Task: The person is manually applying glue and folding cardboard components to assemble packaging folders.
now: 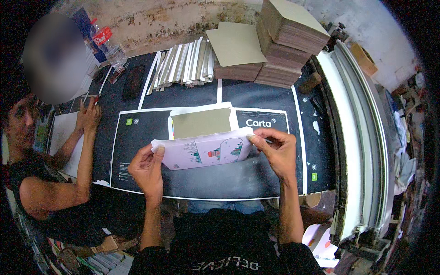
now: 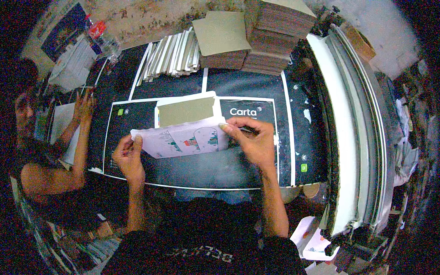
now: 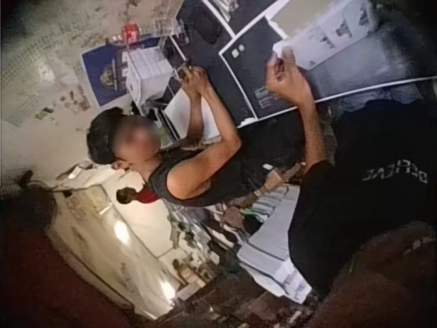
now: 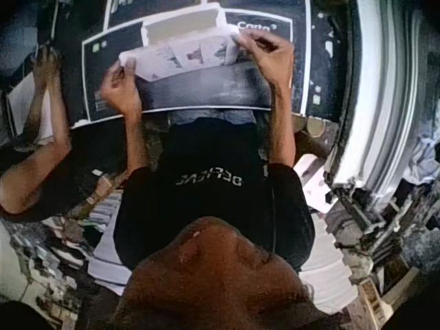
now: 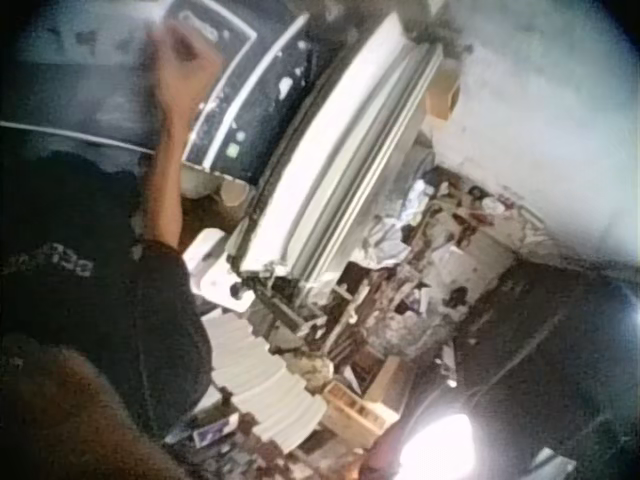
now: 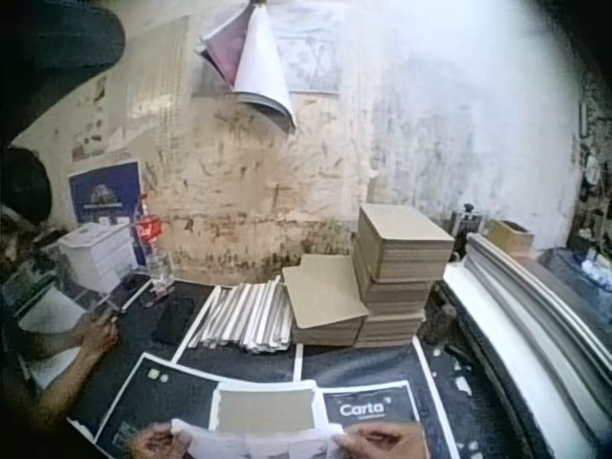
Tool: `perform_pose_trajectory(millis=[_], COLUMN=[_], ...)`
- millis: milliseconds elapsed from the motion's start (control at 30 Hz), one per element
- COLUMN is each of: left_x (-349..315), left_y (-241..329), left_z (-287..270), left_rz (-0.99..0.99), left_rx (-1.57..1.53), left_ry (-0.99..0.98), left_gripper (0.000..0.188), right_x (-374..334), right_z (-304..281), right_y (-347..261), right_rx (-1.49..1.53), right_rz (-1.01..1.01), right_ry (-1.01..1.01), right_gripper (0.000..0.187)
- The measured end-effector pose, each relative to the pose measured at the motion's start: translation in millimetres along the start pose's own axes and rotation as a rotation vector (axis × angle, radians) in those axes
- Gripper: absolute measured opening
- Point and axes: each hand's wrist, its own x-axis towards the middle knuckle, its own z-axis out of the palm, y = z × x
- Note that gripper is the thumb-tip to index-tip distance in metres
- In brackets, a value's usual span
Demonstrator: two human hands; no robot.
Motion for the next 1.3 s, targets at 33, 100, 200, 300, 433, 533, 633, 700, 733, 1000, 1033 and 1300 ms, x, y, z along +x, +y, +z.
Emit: perform_pose_trajectory(millis=[33, 100, 200, 300, 433, 533, 633, 700, 733, 1000, 1033, 1300], left_x=[1.2, 0.4, -7.1, -12.0, -9.4, -17.1, -19.7, -19.8, -19.1, -18.5, -17.4, -13.9], left_y=[-0.9, -10.2, -6.0, -8.6, -9.6, -2.8, 1.1, 1.8, 2.2, 4.9, 4.5, 15.5], left_z=[1.8, 1.9, 4.6, 5.8, 5.7, 17.3, 23.9, 24.7, 22.5, 24.5, 21.7, -2.0], left_rz=[-0.024, -0.016, 0.014, -0.027, -0.128, -0.072, -0.062, -0.066, -0.070, -0.025, 0.264, 1.053], left_rx=[-0.008, -0.077, -0.083, -0.208, -0.439, -0.399, -0.522, -0.504, -0.492, -0.427, -0.145, 0.661], left_ry=[0.019, 0.049, 0.139, 0.155, -0.032, -0.031, 0.038, 0.035, 0.034, 0.055, 0.102, -0.126], left_gripper=[0.028, 0.027, 0.025, 0.023, 0.018, 0.014, 0.018, 0.017, 0.017, 0.059, 0.056, 0.040], right_x=[-0.7, -6.7, -12.0, -13.0, -19.9, -32.9, -48.3, -51.4, -50.0, -30.2, -30.3, -45.7], right_z=[0.5, 4.9, 10.6, 13.2, 20.1, 33.8, 51.5, 72.4, 78.9, 83.0, 83.1, 84.3], right_y=[-0.3, 3.1, 0.1, 2.5, 6.6, -3.9, -13.5, -16.2, -15.6, -10.1, -10.8, -20.7], right_rx=[0.045, 0.074, 0.030, -0.062, -0.094, -0.631, -0.787, -0.862, -0.887, -0.819, -0.807, -0.810], right_rz=[0.038, -0.012, -0.016, -0.062, -0.093, -0.571, -0.990, -1.011, -1.000, -0.996, -0.976, -0.941], right_ry=[-0.007, 0.027, 0.059, 0.092, 0.162, 0.405, 0.155, -0.001, -0.005, -0.105, -0.107, -0.127], right_gripper=[0.021, 0.021, 0.020, 0.021, 0.031, 0.045, 0.050, 0.048, 0.046, 0.046, 0.046, 0.045])
